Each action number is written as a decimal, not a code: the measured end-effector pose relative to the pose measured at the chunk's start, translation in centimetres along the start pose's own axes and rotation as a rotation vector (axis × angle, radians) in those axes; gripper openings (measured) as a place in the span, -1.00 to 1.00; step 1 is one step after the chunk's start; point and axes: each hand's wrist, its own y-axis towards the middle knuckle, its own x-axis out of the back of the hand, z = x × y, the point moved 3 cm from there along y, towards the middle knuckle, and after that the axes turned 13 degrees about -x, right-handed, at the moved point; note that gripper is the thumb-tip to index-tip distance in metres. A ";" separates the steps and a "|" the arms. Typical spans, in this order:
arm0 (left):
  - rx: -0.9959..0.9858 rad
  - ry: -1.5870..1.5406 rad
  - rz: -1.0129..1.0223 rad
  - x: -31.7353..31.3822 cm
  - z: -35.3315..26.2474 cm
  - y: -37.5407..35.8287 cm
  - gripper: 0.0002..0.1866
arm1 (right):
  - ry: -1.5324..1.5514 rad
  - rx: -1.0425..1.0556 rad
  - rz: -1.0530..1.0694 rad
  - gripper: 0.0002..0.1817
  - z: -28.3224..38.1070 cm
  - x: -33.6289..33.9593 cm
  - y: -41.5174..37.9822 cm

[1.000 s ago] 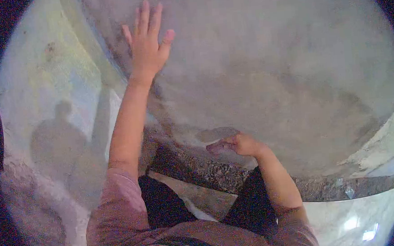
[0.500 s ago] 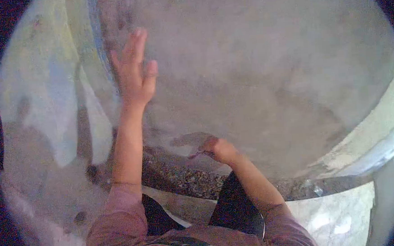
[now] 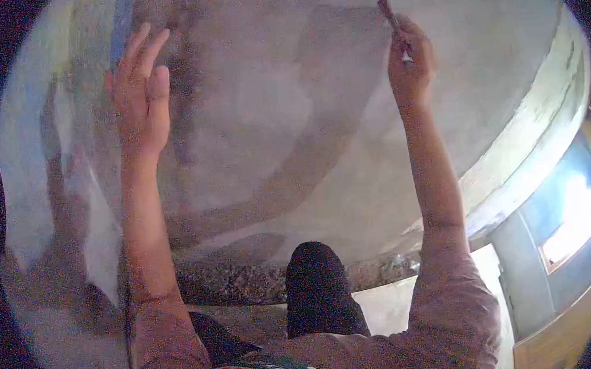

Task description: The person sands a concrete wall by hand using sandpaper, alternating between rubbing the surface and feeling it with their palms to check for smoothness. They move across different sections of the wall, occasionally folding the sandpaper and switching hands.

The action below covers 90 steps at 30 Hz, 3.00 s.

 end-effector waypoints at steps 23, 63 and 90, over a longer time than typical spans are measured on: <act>0.164 0.054 0.027 1.2 4.6 -0.4 -0.43 | -0.222 0.731 0.501 -0.46 0.4 -3.7 3.5; 0.284 -0.191 0.129 0.6 3.3 0.0 -0.36 | -0.088 0.662 0.369 -0.47 3.9 -6.3 5.3; 0.513 -0.196 0.057 6.8 -0.5 4.0 -0.20 | -0.346 0.800 0.316 -0.48 10.4 -10.1 1.2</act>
